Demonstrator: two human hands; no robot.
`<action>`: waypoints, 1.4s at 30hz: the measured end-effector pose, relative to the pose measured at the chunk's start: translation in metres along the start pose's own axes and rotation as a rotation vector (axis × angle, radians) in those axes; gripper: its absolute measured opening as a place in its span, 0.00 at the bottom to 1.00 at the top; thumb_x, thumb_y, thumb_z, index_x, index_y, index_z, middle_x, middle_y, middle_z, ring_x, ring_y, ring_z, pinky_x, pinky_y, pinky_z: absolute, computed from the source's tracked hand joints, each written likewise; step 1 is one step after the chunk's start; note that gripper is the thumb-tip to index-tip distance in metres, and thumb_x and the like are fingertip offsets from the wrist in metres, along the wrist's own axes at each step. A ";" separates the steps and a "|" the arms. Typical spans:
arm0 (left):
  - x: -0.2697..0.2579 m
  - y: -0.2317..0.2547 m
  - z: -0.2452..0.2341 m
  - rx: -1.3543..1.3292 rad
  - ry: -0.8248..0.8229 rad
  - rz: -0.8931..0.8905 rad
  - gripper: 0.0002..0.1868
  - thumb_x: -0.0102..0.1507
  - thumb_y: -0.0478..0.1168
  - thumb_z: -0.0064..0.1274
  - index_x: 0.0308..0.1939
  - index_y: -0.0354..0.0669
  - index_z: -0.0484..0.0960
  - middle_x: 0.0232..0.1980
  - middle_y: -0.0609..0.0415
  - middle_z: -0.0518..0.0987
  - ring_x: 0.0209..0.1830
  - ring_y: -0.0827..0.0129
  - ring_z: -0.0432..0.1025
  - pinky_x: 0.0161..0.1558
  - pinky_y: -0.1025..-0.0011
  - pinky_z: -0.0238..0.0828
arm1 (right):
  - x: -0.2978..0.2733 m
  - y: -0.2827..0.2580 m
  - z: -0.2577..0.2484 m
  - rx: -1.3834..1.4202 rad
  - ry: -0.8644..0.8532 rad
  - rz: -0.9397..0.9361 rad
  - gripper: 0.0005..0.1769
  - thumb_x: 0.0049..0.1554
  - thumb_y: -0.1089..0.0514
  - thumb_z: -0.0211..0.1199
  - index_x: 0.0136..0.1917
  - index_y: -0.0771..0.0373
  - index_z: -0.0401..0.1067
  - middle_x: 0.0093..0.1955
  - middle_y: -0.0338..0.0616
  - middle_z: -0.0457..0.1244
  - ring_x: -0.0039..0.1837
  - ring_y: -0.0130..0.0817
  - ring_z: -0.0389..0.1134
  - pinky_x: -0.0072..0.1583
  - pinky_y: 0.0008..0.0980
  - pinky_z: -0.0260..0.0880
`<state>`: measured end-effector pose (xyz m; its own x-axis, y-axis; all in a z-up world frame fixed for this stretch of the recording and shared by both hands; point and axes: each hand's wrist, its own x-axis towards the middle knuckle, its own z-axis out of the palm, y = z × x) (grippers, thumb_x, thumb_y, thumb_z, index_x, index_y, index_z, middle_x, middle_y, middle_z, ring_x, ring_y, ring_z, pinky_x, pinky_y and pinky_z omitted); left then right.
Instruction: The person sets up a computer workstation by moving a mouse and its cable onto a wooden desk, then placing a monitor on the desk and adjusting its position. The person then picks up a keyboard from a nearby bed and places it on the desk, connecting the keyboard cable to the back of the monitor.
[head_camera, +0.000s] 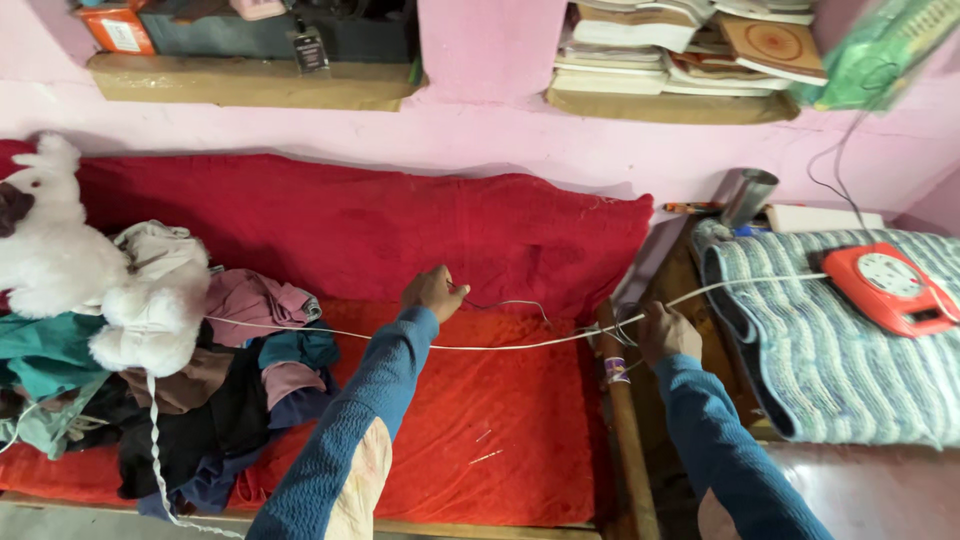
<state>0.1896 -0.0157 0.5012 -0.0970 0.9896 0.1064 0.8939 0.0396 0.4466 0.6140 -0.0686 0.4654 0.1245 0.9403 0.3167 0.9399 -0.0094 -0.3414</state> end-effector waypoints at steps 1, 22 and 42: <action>-0.001 0.006 0.000 -0.015 0.006 0.003 0.23 0.58 0.60 0.63 0.41 0.45 0.80 0.40 0.52 0.85 0.45 0.54 0.79 0.43 0.55 0.76 | -0.002 0.002 -0.006 0.002 0.008 -0.006 0.14 0.59 0.50 0.57 0.55 0.50 0.76 0.50 0.48 0.70 0.54 0.53 0.71 0.54 0.51 0.73; -0.043 0.215 0.053 0.009 -0.111 0.303 0.26 0.61 0.66 0.57 0.36 0.47 0.81 0.37 0.51 0.84 0.41 0.54 0.78 0.44 0.53 0.74 | -0.092 0.121 -0.118 -0.110 0.075 0.240 0.14 0.59 0.47 0.57 0.47 0.55 0.78 0.45 0.54 0.71 0.48 0.57 0.72 0.52 0.54 0.73; -0.046 0.287 0.010 -0.047 -0.165 0.496 0.23 0.61 0.61 0.59 0.40 0.45 0.82 0.41 0.46 0.84 0.45 0.50 0.79 0.49 0.52 0.76 | -0.127 0.094 -0.209 -0.254 0.229 0.500 0.15 0.64 0.44 0.55 0.52 0.50 0.79 0.43 0.55 0.71 0.46 0.57 0.73 0.51 0.53 0.74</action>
<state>0.4552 -0.0486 0.6161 0.4062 0.8967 0.1759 0.7939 -0.4416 0.4179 0.7533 -0.2604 0.5778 0.6094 0.7043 0.3642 0.7929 -0.5388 -0.2847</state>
